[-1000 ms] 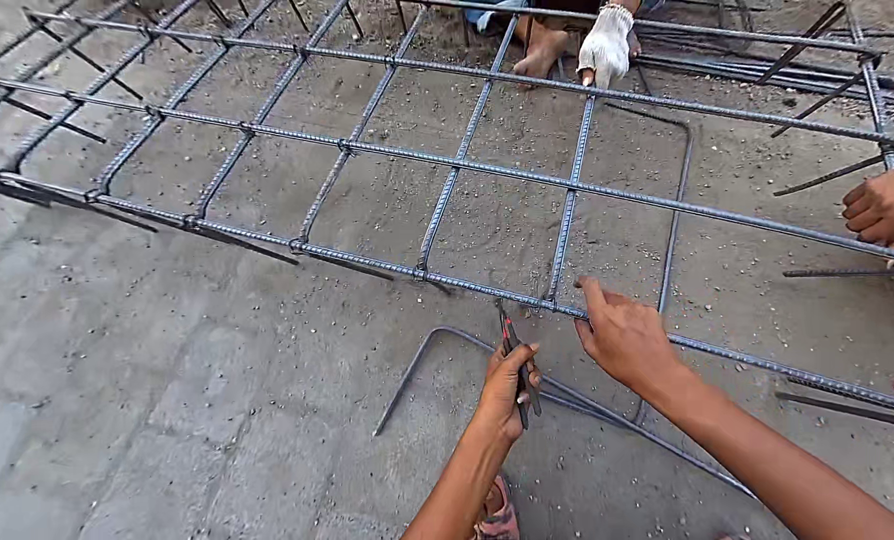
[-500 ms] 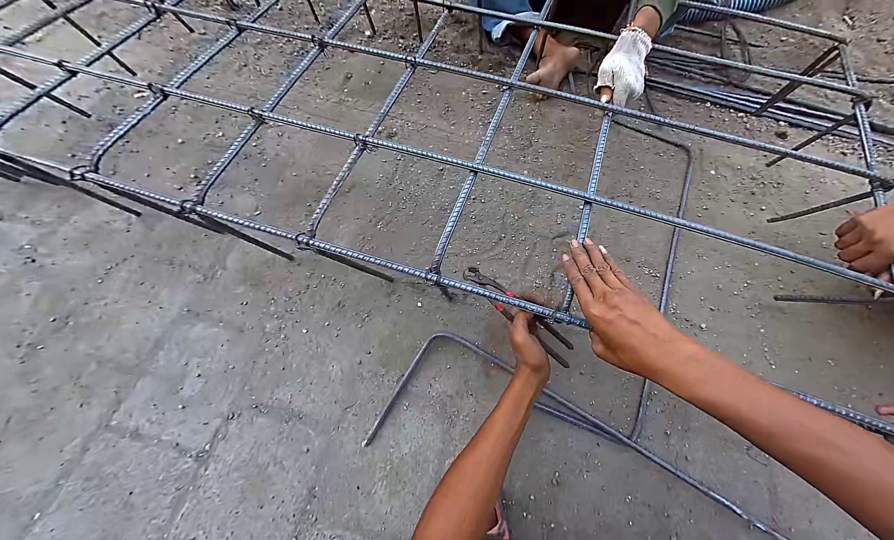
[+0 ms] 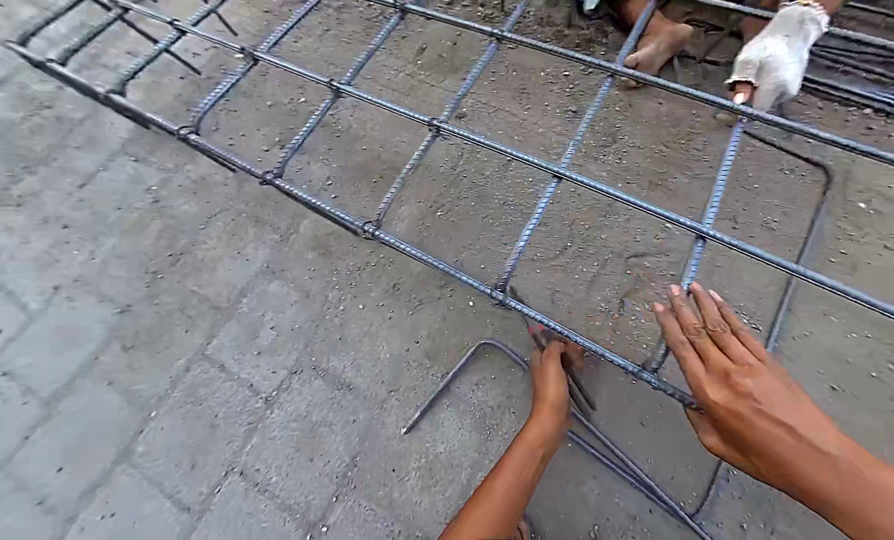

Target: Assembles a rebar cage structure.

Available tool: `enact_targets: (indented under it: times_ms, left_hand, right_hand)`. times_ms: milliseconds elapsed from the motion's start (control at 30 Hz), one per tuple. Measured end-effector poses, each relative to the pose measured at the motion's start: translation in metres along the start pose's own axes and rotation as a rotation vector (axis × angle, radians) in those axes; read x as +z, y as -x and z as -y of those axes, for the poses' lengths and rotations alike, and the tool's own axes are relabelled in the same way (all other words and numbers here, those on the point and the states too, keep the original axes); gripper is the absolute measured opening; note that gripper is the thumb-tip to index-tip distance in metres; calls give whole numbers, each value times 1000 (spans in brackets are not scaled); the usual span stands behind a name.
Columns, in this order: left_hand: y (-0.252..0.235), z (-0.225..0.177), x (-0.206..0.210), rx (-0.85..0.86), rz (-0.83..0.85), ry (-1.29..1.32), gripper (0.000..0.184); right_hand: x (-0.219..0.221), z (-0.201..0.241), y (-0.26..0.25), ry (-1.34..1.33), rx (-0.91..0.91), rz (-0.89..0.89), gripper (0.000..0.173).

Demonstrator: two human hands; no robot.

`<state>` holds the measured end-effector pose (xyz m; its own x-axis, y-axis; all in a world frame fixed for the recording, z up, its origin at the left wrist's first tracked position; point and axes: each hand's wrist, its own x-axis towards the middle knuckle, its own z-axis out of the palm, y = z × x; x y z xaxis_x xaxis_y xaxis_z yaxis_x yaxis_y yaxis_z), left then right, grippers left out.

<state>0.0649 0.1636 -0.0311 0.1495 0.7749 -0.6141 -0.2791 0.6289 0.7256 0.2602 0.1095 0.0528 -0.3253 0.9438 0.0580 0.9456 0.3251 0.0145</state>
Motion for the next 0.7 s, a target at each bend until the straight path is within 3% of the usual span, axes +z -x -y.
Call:
enact_targets:
  times_ms: [67, 133, 200, 233, 267, 300, 367, 467, 600, 700]
  left_hand:
    - [15, -19, -40, -142, 9, -359, 16]
    - [32, -33, -76, -232, 130, -643, 21]
    - [46, -45, -94, -306, 225, -643, 22]
    - [49, -51, -96, -373, 248, -535, 13]
    - [49, -61, -92, -453, 243, -426, 7]
    - [49, -78, -80, -512, 220, -386, 12]
    - [53, -125, -49, -465, 237, -506, 14]
    - [71, -114, -66, -274, 318, -762, 13]
    - [61, -97, -95, -481, 251, -766, 7]
    - [53, -145, -47, -394, 176, -769, 13]
  right_hand:
    - [3, 1, 1, 9, -6, 2, 111]
    - [5, 2, 0, 8, -5, -6, 110]
    - [6, 4, 0, 13, -3, -26, 111]
    - [6, 4, 0, 14, -2, -33, 112]
    - [4, 3, 0, 13, -1, -35, 114]
    - [2, 3, 1, 5, -1, -32, 115]
    - [2, 2, 2, 2, -1, -34, 115]
    - [-1, 5, 7, -24, 12, 12, 118]
    - [-4, 9, 5, 28, 35, 49, 117]
    - [-6, 9, 5, 6, 43, 49, 114]
